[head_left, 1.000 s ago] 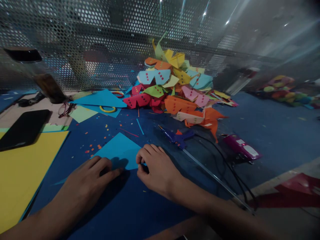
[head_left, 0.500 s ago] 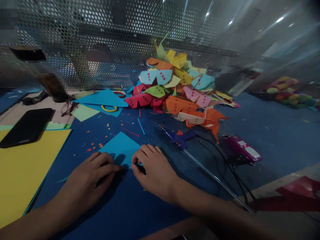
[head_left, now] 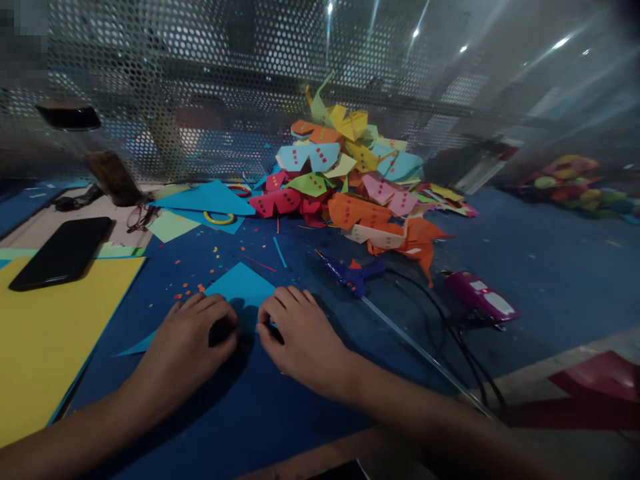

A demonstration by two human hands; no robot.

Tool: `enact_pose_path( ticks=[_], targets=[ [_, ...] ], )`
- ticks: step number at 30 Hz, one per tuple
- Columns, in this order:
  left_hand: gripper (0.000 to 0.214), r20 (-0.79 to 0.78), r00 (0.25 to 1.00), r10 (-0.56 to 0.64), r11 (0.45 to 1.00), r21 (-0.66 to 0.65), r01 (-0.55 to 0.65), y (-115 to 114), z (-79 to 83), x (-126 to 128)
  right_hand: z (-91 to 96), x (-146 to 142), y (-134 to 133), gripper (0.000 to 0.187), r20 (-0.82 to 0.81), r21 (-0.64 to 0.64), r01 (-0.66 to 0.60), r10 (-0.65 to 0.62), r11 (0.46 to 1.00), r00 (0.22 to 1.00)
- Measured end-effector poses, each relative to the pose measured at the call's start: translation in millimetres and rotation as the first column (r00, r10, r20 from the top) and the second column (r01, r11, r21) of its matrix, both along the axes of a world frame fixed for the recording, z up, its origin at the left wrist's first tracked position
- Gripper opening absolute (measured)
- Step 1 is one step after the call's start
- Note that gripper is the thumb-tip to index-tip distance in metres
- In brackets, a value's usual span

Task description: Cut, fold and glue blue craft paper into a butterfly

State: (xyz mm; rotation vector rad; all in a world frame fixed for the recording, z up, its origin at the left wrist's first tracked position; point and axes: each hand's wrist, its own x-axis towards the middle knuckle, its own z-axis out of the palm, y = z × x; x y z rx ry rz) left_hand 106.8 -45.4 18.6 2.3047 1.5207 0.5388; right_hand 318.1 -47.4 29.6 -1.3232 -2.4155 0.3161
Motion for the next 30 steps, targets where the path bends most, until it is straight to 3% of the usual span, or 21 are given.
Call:
enact_pose_path(
  ticks=[10,30],
  targets=[
    [0.012,-0.056,0.997,0.047,0.999,0.025,-0.046,-2.9,3.8,2.8,3.1,0.9,0.8,0.005,0.008,-0.031,-0.001,0.001,1.0,1.0],
    [0.016,-0.07,0.992,0.101,0.994,-0.034,-0.104,-7.6,8.0,-16.7,2.5,2.0,0.4,0.006,0.006,-0.051,0.001,-0.001,0.999,1.0]
  ],
)
